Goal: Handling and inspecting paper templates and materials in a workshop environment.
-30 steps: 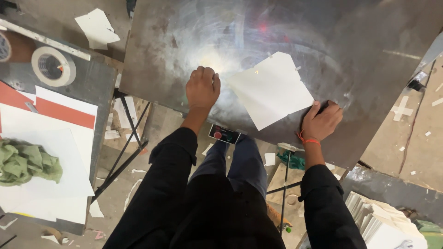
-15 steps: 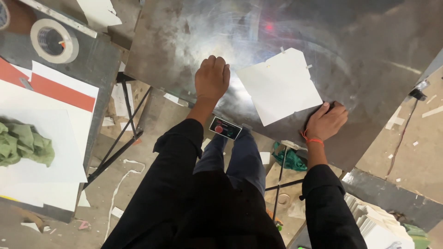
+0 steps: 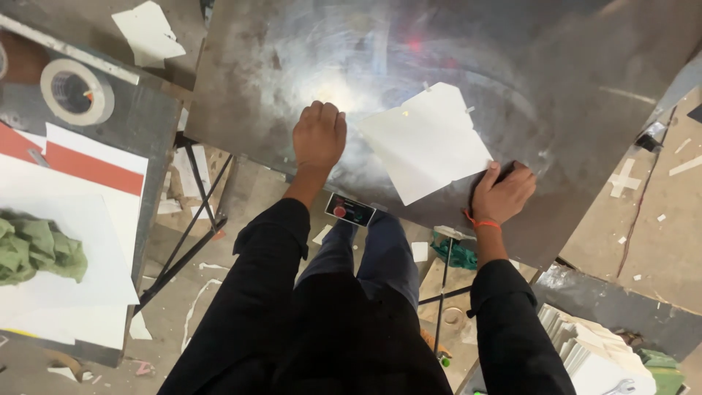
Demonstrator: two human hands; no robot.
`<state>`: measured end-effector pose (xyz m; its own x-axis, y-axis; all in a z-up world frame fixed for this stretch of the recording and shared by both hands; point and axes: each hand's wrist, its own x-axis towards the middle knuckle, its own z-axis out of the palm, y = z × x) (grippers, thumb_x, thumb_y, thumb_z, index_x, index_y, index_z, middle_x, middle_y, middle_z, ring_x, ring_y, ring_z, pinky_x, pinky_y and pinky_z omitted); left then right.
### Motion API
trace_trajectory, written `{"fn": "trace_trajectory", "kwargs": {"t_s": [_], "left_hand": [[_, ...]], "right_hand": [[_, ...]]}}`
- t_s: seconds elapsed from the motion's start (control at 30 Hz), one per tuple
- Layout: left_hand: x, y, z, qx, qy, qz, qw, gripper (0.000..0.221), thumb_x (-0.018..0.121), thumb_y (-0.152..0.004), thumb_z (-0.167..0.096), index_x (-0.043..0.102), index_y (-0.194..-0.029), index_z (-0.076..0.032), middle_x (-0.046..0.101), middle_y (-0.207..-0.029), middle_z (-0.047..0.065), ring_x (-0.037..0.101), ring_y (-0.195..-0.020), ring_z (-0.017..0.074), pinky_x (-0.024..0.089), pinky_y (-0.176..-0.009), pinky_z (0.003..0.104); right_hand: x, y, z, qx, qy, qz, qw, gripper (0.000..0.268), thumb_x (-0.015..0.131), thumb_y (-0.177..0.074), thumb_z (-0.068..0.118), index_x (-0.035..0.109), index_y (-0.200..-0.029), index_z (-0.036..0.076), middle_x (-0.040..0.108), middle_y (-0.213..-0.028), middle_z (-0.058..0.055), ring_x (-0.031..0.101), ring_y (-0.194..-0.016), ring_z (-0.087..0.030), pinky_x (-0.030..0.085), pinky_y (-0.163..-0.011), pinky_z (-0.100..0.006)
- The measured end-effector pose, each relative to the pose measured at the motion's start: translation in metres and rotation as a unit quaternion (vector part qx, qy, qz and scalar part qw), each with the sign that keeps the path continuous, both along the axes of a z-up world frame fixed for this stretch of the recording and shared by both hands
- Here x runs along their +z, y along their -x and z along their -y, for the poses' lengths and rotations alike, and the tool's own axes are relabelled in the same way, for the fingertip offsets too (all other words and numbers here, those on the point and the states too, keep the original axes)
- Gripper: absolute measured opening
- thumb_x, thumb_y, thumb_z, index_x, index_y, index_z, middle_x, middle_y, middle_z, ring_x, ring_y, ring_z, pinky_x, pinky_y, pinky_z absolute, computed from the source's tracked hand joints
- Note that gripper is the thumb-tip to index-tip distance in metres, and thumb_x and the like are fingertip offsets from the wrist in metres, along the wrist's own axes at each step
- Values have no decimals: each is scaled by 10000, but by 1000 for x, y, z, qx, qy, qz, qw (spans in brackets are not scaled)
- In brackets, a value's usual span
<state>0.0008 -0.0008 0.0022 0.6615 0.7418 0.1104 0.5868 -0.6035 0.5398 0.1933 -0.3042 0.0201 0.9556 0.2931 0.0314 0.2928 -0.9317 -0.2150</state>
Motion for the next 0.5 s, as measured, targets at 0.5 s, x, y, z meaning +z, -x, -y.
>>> {"fn": "trace_trajectory", "kwargs": {"t_s": [0.5], "left_hand": [[6, -5, 0, -8, 19, -43, 999, 159, 688, -941, -233, 611, -909, -98, 608, -957, 129, 603, -925, 348, 510, -759, 479]], "right_hand": [[2, -3, -2, -9, -6, -15, 1000, 416, 668, -1022, 323, 551, -1259, 1, 533, -1191, -187, 499, -1153, -406, 435, -965, -520]]}}
